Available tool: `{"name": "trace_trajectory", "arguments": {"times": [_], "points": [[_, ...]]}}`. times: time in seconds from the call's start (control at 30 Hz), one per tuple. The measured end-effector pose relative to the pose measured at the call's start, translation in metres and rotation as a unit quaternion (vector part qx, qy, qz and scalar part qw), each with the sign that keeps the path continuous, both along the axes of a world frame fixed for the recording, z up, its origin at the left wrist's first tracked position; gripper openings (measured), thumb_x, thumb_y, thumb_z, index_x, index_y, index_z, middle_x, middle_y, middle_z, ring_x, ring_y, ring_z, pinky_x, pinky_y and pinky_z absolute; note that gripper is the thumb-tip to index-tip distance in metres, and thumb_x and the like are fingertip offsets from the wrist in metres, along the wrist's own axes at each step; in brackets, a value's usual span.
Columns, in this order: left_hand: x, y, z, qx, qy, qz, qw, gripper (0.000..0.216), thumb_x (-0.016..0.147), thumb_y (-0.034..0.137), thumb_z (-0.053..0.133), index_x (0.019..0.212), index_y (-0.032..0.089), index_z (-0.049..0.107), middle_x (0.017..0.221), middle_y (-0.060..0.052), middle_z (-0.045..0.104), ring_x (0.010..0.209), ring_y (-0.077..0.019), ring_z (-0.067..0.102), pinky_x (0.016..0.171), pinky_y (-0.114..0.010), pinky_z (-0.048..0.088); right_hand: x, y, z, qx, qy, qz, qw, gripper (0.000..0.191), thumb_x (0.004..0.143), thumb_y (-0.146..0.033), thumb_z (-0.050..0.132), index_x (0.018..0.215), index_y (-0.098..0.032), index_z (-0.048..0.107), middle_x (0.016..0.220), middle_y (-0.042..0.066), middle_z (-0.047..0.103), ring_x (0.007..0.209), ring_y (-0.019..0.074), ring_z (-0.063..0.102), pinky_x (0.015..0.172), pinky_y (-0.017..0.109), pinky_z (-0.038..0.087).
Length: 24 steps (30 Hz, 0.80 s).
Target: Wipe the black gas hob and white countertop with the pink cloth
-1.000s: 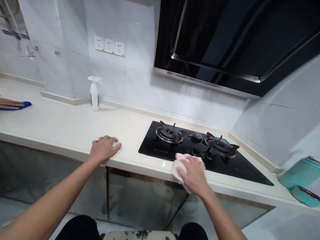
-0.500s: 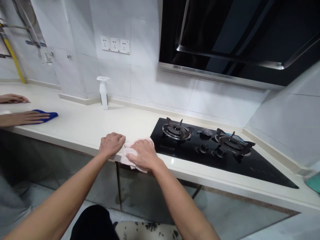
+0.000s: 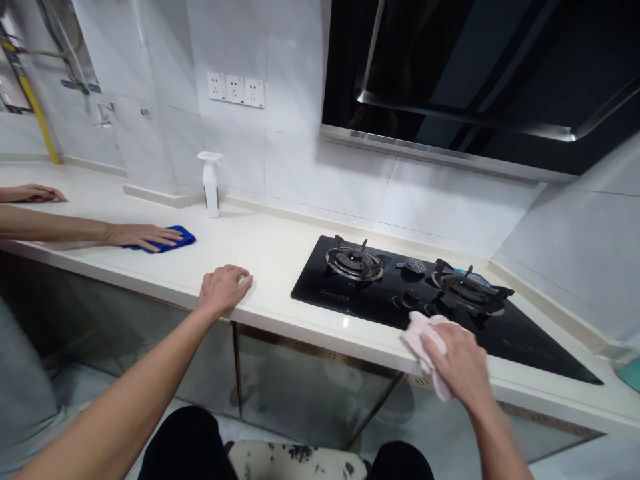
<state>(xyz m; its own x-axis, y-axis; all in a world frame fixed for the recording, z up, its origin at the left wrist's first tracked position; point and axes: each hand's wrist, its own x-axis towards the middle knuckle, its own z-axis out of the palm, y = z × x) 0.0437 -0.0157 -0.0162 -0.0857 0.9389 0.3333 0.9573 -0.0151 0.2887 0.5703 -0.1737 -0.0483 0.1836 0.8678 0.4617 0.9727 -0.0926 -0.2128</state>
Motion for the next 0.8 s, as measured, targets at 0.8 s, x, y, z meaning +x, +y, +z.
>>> {"name": "trace_trajectory", "arguments": {"times": [0.8], "points": [[0.006,-0.006,-0.009,0.03,-0.026,0.008,0.999,0.037,0.095,0.043,0.048,0.111,0.024,0.077,0.134,-0.009,0.072,0.133,-0.0304,0.057,0.115,-0.048,0.037,-0.04,0.191,0.083,-0.167,-0.04,-0.051,0.984,0.051,0.097,-0.05,0.045,0.12,-0.015,0.074,0.114,0.022,0.07,0.106,0.0335,0.067,0.091,0.045,0.05]]}}
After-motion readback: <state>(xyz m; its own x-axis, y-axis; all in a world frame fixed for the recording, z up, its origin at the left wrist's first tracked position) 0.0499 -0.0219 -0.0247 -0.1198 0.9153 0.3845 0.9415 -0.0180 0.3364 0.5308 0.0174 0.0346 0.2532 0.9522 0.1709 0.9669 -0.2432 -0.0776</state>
